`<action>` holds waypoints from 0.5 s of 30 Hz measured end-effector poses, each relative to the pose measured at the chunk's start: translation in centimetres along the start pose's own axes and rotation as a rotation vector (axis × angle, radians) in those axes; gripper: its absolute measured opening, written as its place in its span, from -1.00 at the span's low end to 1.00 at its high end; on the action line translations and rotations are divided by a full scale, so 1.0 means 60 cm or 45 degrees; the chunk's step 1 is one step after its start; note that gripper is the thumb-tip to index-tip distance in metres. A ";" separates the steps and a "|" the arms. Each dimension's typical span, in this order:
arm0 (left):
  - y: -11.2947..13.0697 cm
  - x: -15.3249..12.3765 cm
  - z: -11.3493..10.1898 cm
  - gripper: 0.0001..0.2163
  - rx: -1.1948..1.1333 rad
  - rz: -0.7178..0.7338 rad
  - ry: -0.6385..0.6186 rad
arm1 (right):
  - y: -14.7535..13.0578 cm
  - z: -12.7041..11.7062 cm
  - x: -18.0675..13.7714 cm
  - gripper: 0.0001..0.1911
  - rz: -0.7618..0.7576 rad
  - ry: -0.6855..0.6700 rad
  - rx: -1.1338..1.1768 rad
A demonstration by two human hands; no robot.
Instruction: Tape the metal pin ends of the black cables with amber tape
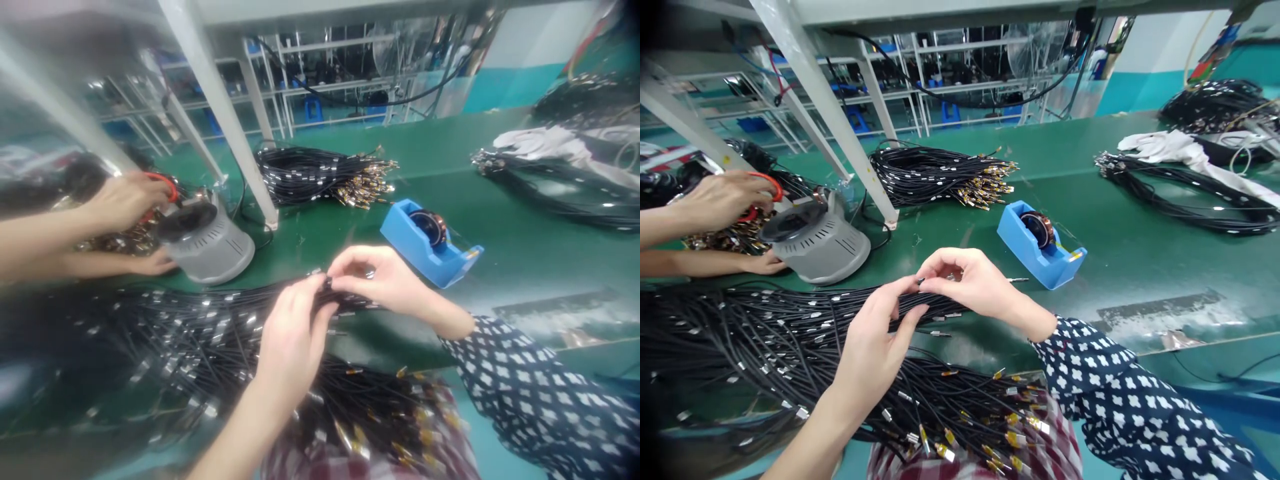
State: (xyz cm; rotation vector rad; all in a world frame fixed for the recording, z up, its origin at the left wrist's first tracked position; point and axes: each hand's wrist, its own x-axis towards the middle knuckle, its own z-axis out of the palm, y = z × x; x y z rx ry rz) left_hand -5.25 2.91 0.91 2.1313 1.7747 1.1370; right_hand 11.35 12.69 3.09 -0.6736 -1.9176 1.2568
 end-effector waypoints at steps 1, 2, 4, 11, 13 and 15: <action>0.002 0.001 0.000 -0.82 -0.069 -0.049 -0.018 | -0.002 0.002 -0.001 -0.87 0.050 -0.017 0.125; 0.003 0.000 0.000 -0.87 -0.151 -0.118 -0.035 | -0.002 0.003 -0.001 -0.83 0.085 -0.015 0.219; 0.002 -0.005 -0.004 -0.88 -0.344 -0.291 -0.061 | 0.002 0.004 -0.003 -0.76 0.119 0.038 0.294; 0.005 -0.033 -0.017 -0.87 -0.712 -0.626 -0.124 | 0.001 0.031 -0.012 -0.72 0.346 -0.063 0.317; 0.009 -0.042 -0.018 -0.86 -0.715 -0.613 -0.141 | -0.008 0.043 -0.014 -0.73 0.345 -0.137 0.293; 0.011 -0.052 -0.018 -0.84 -0.741 -0.612 -0.179 | -0.017 0.051 -0.016 -0.79 0.293 -0.214 0.157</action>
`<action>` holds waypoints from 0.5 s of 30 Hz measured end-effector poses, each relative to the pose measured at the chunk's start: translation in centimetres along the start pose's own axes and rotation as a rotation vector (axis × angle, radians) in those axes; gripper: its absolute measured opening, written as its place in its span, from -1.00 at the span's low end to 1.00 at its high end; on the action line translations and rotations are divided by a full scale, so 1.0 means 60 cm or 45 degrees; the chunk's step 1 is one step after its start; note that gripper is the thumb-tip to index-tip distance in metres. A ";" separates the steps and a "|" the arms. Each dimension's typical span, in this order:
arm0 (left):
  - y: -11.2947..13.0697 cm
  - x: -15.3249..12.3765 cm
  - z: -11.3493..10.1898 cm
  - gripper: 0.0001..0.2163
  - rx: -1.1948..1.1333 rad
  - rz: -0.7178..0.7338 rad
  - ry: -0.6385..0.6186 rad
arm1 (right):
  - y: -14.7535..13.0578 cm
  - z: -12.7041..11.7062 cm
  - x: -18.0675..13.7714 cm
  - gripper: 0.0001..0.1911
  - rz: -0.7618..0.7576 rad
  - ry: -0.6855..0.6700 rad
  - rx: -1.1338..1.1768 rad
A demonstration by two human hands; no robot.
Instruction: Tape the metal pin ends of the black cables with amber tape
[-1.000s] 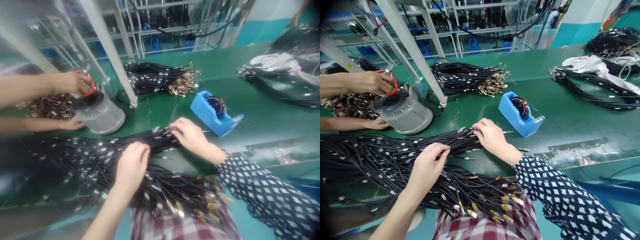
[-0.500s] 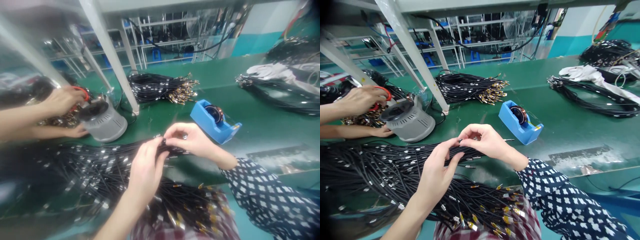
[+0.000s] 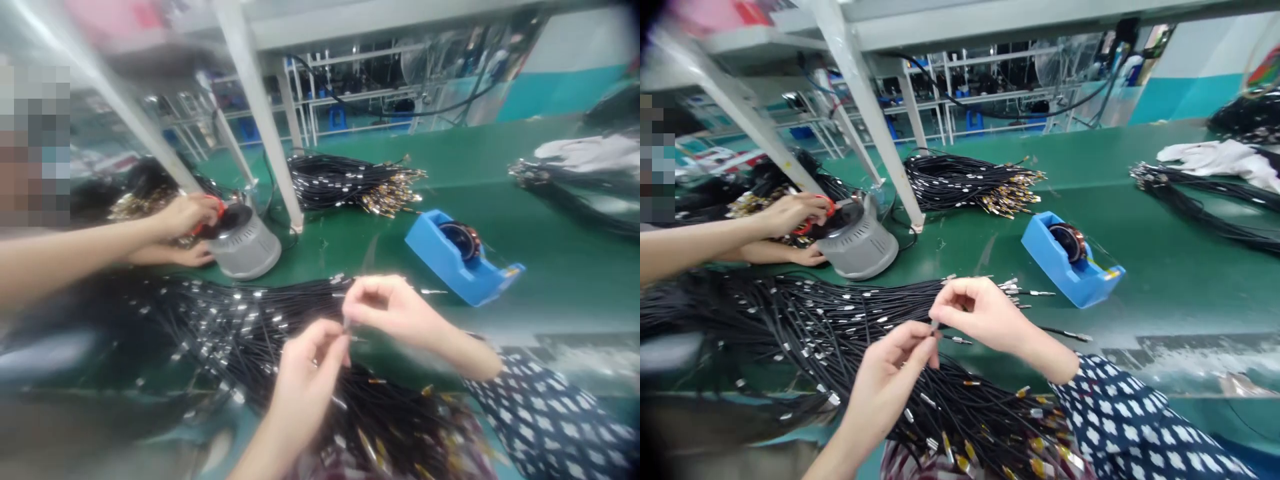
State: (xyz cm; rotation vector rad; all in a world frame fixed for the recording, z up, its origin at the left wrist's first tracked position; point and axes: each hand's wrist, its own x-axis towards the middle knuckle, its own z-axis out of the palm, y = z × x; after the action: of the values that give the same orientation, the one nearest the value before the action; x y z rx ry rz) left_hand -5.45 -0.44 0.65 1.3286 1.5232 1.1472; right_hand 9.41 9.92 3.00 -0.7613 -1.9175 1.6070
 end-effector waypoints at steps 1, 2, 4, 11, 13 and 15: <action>-0.002 -0.005 0.000 -0.82 -0.017 -0.012 -0.021 | -0.003 0.003 -0.001 -0.82 -0.024 -0.033 -0.093; -0.006 -0.010 0.001 -0.80 -0.040 -0.027 -0.038 | -0.006 0.005 -0.001 -0.85 -0.041 -0.076 -0.174; -0.016 -0.017 0.003 -0.74 -0.100 -0.066 -0.042 | -0.008 0.005 0.005 -0.87 -0.032 -0.192 -0.254; -0.077 -0.022 0.028 -0.64 -0.485 -0.220 0.017 | -0.007 0.016 0.078 -0.76 0.115 -0.182 -0.002; -0.097 -0.020 0.036 -0.60 -0.559 -0.242 -0.007 | -0.006 0.024 0.087 -0.79 0.106 -0.199 0.042; -0.114 -0.018 0.040 -0.56 -0.630 -0.311 -0.057 | -0.007 0.032 0.085 -0.81 0.128 -0.312 0.084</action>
State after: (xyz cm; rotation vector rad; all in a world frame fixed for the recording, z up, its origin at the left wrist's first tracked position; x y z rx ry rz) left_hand -4.84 -1.46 -6.58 0.8072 1.2219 1.2230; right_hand 4.43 12.12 3.31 -0.6688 -2.0089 1.8910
